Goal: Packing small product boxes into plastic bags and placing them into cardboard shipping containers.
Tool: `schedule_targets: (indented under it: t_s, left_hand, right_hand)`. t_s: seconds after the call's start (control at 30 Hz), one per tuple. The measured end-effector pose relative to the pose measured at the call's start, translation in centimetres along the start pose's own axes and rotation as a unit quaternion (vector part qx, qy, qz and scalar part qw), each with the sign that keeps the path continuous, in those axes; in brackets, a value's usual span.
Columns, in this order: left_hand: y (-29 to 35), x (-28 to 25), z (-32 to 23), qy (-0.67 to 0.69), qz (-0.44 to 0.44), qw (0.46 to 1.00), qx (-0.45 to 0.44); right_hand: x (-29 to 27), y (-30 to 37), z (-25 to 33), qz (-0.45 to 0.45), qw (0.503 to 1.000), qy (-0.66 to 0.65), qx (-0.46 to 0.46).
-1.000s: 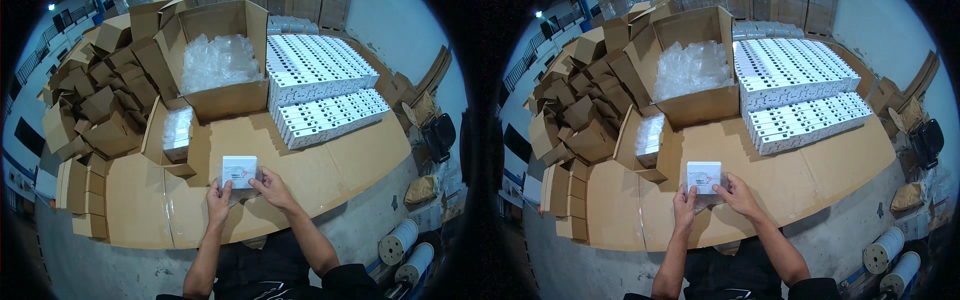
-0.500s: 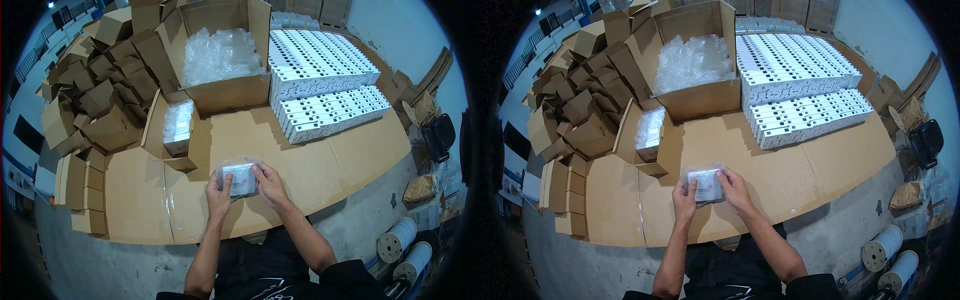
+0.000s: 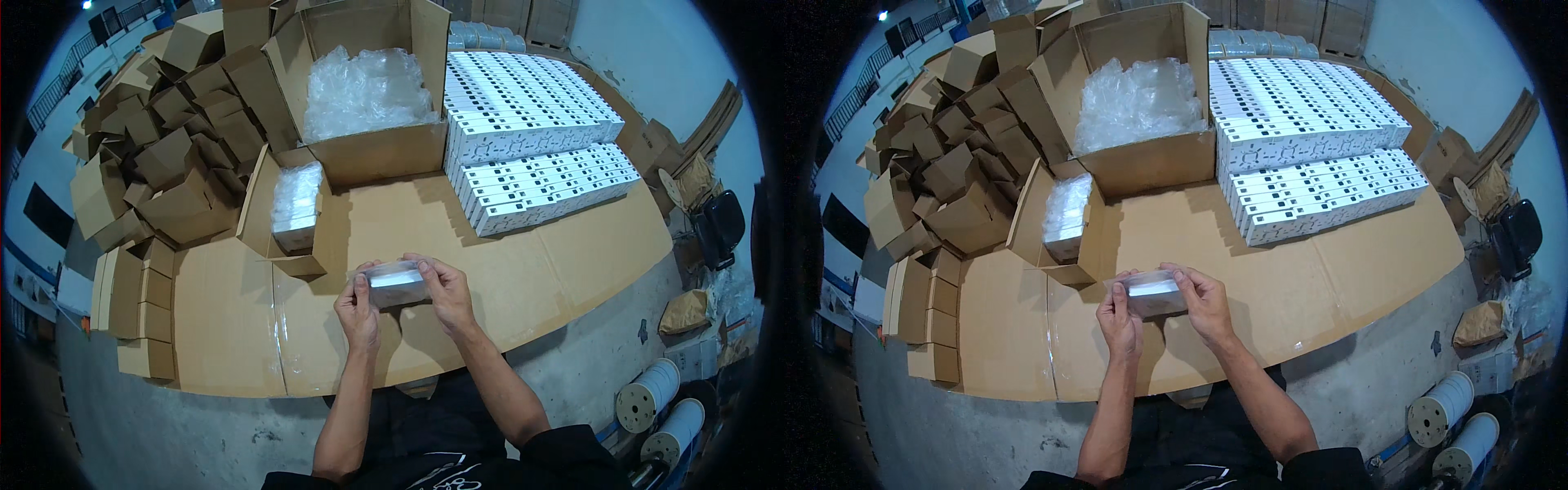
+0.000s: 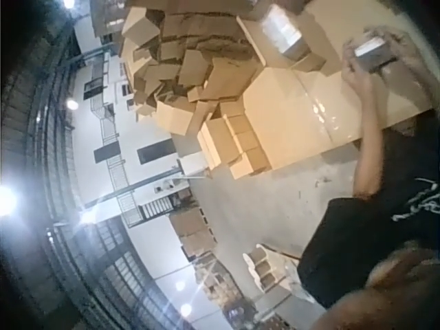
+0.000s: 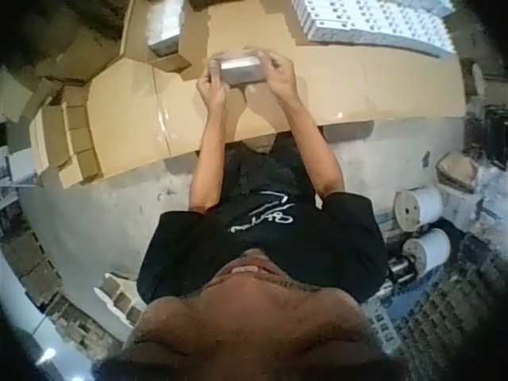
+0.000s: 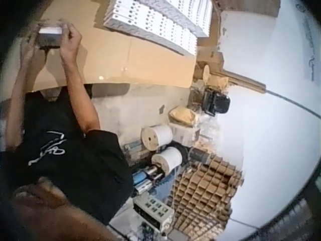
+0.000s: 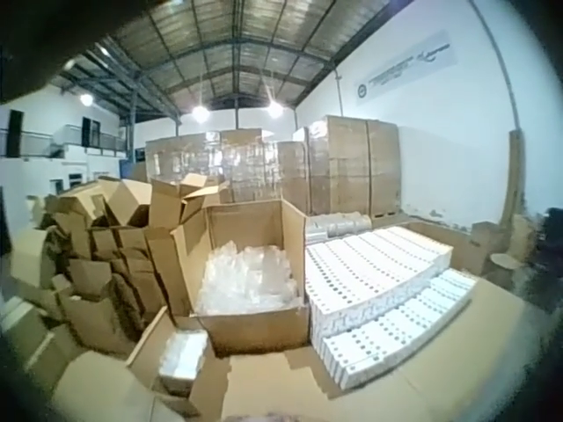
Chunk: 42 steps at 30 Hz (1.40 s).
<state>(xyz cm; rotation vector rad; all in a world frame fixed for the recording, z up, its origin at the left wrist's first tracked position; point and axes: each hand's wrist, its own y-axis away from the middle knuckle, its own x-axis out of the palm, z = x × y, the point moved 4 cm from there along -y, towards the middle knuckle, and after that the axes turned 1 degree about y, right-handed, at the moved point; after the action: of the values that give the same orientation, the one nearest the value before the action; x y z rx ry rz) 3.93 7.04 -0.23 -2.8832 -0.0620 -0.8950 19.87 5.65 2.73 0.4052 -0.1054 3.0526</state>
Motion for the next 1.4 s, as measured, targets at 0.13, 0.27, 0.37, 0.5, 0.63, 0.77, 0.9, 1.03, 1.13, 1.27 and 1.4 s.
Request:
schedule_targets:
  t_s: [0.13,0.27,0.37,0.5,0.63,0.77,0.9,1.03,1.13,1.27,1.4]
  left_hand:
    - [0.1,-0.5,0.7,0.057,-0.014,0.998,0.001]
    - [0.7,1.0,-0.6,0.070,-0.013,0.997,-0.029]
    - [0.4,0.4,-0.7,-0.056,0.064,0.996,-0.032]
    - [0.1,-0.5,-1.8,-0.202,0.132,0.967,-0.082]
    - [0.5,-0.7,-3.2,-0.253,0.160,0.954,-0.009]
    - [1.2,-0.1,-2.7,-0.178,0.058,0.982,-0.036]
    - [1.1,-0.3,-1.0,-0.072,-0.032,0.995,-0.068]
    - [1.0,-0.5,0.6,0.002,-0.071,0.994,-0.080]
    - [1.0,0.1,0.2,0.004,-0.079,0.993,-0.088]
    - [0.6,-0.1,0.5,0.006,-0.087,0.994,-0.069]
    - [0.4,-0.8,1.5,0.001,-0.053,0.997,-0.049]
  right_hand:
    - [0.3,0.6,-0.1,-0.023,0.998,-0.060,-0.014]
    - [-0.8,0.9,-0.8,0.018,1.000,-0.017,-0.006]
    - [-1.5,0.8,-0.8,0.056,0.998,0.000,0.012]
    - [-2.3,1.0,0.6,0.096,0.995,0.040,0.007]
    - [-2.2,1.5,2.8,0.105,0.985,0.135,-0.022]
    - [-2.3,1.4,2.0,0.097,0.983,0.144,-0.056]
    - [-2.0,0.8,-0.1,0.040,0.998,0.029,-0.042]
    - [-1.8,0.9,-1.6,0.009,0.998,0.018,-0.056]
    - [-1.2,1.2,-1.5,-0.044,0.997,-0.030,-0.064]
    - [-1.0,1.5,0.3,-0.060,0.986,0.061,-0.142]
    - [-2.4,1.6,0.8,0.042,0.944,0.217,-0.245]
